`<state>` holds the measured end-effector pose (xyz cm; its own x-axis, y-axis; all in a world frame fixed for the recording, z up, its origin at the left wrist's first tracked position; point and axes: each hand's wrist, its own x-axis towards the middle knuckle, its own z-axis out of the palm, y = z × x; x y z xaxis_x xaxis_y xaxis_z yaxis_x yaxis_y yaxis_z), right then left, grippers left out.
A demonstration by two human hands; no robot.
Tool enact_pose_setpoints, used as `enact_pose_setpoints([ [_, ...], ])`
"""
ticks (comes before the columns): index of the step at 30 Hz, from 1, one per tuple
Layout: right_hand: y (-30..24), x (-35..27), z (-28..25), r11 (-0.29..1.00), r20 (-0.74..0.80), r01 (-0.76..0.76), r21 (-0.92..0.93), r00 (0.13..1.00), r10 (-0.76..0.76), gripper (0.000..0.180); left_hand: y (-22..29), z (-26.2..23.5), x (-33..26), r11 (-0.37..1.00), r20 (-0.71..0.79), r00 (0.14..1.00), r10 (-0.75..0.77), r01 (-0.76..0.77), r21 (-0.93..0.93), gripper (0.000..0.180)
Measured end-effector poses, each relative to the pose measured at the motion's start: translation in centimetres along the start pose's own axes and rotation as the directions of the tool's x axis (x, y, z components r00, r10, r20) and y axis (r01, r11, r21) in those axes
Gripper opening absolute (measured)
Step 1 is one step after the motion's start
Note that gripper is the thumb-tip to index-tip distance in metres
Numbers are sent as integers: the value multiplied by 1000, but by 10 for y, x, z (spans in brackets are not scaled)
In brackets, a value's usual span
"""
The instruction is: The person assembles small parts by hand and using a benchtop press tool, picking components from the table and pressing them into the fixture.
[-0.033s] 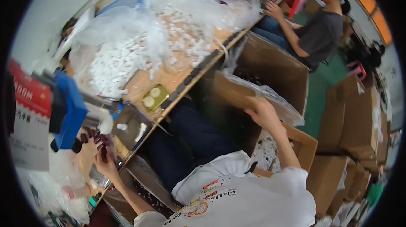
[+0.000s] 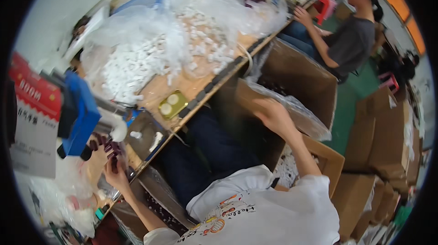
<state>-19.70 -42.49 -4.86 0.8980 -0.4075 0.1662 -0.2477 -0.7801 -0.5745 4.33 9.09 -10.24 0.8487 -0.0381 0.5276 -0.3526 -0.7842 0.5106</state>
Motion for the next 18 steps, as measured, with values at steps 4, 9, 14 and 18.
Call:
enact_pose_setpoints([
  [4,-48,168,84,949,-227,280,147,943,-243,21,3,-19,-2,980,-54,993,-108,97,-172,31],
  [9,-62,254,124,898,112,406,-169,913,-392,12,35,-34,-29,901,-109,981,-158,98,-422,31],
  [14,-69,226,122,919,-134,394,16,912,-388,9,97,-20,-10,546,151,934,-325,316,-776,33],
  [18,-122,178,127,861,-69,324,392,944,-324,19,124,7,19,645,137,971,-194,231,-728,30],
])
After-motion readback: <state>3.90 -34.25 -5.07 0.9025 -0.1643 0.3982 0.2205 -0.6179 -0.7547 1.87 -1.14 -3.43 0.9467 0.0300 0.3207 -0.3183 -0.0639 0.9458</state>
